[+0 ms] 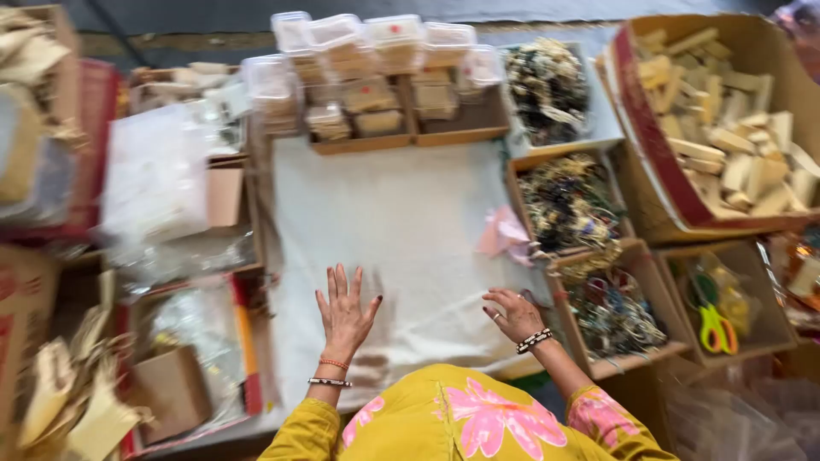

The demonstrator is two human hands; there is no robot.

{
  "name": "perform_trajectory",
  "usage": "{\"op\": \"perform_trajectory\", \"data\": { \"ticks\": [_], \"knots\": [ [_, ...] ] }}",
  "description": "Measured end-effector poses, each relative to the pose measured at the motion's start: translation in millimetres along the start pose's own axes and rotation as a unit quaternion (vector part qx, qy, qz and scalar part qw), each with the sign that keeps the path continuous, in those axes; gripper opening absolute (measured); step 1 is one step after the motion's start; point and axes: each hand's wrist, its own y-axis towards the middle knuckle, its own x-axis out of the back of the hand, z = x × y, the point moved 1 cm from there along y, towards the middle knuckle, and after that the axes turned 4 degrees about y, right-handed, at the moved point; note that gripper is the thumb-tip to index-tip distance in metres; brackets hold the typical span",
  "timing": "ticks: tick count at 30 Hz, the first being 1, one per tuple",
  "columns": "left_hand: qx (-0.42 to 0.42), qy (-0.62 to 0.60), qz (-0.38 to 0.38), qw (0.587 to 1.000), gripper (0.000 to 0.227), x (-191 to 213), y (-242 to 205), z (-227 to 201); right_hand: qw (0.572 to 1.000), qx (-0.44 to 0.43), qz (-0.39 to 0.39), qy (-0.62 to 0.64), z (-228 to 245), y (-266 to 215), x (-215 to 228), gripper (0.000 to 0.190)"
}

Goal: The recorder is sorting and packing necklaces and various beads into small plastic containers and bags.

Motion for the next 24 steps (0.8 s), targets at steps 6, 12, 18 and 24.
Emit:
{"op": "perform_trajectory", "data": {
  "ticks": [6, 12, 18, 24],
  "knots": [
    [-0.007, 0.054, -0.014, 0.998, 0.076, -97, -27, 1, 0.966, -0.135, -0.213, 0.061, -7, -23, 123, 0.018],
    [0.078, -0.224, 0.172, 0.956, 0.038, -96, -80, -27, 0.956, -0.153, -0.214, 0.128, -56, -31, 154, 0.021],
    [0.103, -0.474, 0.384, 0.786, 0.029, -100, -177, -5, 0.982, -0.084, -0.152, 0.075, -70, -15, 137, 0.023],
    [0.174, -0.614, 0.463, 0.616, 0.025, -195, -259, 99, 0.986, -0.080, -0.116, 0.087, -66, 10, 142, 0.021]
  ]
}}
